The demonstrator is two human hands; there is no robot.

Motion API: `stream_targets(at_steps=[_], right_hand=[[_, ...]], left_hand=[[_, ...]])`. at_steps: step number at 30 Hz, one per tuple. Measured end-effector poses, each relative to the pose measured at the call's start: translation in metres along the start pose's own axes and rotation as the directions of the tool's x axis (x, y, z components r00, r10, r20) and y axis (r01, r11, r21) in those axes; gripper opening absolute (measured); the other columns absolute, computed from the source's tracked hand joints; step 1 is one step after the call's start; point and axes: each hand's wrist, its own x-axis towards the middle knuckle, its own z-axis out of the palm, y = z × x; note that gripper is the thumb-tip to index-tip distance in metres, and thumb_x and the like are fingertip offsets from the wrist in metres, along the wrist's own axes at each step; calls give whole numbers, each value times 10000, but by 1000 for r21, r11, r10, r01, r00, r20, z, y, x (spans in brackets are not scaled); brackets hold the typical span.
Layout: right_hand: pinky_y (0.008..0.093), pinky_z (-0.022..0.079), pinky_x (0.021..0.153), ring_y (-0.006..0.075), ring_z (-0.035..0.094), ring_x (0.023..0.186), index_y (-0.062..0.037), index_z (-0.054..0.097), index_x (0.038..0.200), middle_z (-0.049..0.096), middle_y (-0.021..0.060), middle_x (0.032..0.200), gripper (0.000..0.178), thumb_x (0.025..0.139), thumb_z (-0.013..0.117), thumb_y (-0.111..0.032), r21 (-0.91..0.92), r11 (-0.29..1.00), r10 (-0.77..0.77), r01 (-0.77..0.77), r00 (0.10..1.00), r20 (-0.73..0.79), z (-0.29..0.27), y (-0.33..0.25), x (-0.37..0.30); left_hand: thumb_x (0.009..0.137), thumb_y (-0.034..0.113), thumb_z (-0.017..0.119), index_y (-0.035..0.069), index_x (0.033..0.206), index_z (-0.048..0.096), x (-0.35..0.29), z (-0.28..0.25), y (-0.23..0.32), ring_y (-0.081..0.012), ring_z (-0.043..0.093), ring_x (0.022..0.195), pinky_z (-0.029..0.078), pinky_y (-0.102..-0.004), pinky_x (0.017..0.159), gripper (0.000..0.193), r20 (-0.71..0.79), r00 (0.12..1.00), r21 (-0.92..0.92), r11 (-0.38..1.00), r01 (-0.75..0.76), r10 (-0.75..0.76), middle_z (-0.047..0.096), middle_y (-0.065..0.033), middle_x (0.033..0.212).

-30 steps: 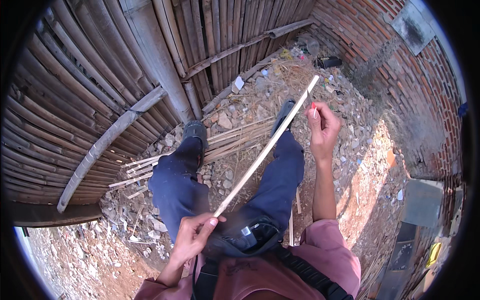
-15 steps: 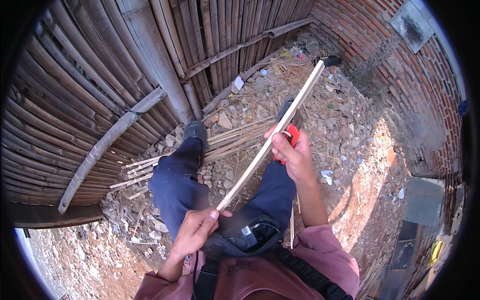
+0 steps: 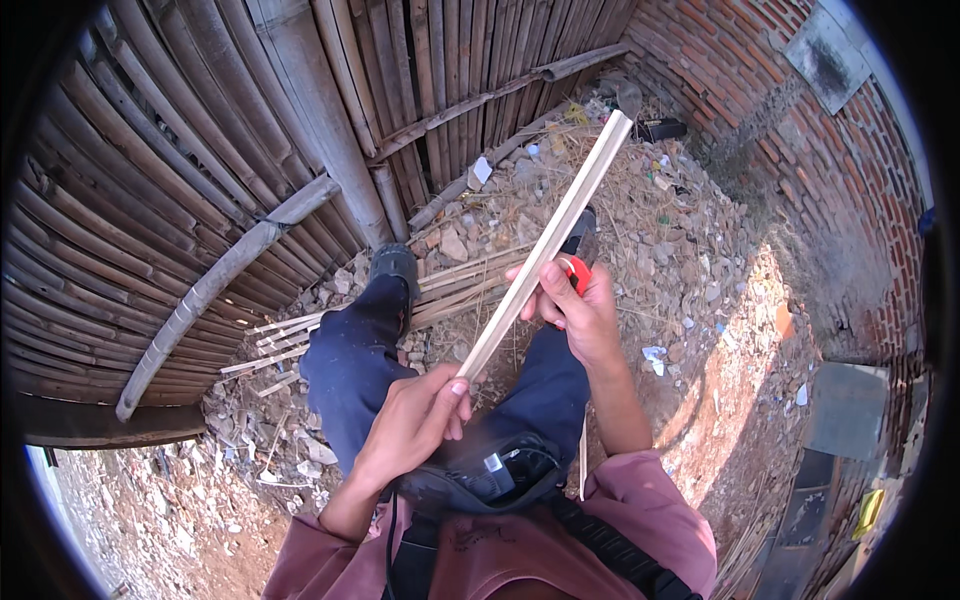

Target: The person shaves thin layers off a long wooden stick using a red utility knife, repeatedly pulling the blade along the surface to smooth it.

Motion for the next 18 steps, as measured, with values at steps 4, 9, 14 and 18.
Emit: stream_targets(at_steps=[4,9,14,18], right_hand=[[214,288,472,9,413,506,28,739,992,643,28,672,394,1109,604,-322,7,994,-111,113,985,-132,-15,18,1],[207,475,658,67,614,757,3,724,1272,722,51,961,293,1011,737,-127,-234,966,-134,109,987,-91,-20,42,4],[242,457,781,75,542,929,-36,543,1488,594,64,1160,668,913,834,-212,-359,929,-156,83,971,-179,-13,29,-11],[222,399,726,80,500,808,20,519,1406,565,62,1063,521,1023,643,-310,-199,944,-288,261,950,-121,-18,21,-20]], left_hand=[[1139,114,466,-35,1223,691,-2,5,0,-103,620,560,502,-270,556,283,-77,997,-26,1000,-4,2,637,-39,740],[1146,125,457,-38,1236,705,-3,6,-1,-67,561,560,475,-254,543,310,-142,988,-94,995,45,-58,621,-13,740],[1153,166,464,-48,1252,699,-4,6,-11,-42,517,562,421,-216,525,333,-177,983,-203,979,18,-55,615,4,750],[1156,178,464,-52,1265,697,-1,9,-8,-37,501,557,405,-200,527,345,-194,979,-207,978,16,-57,607,6,743]])
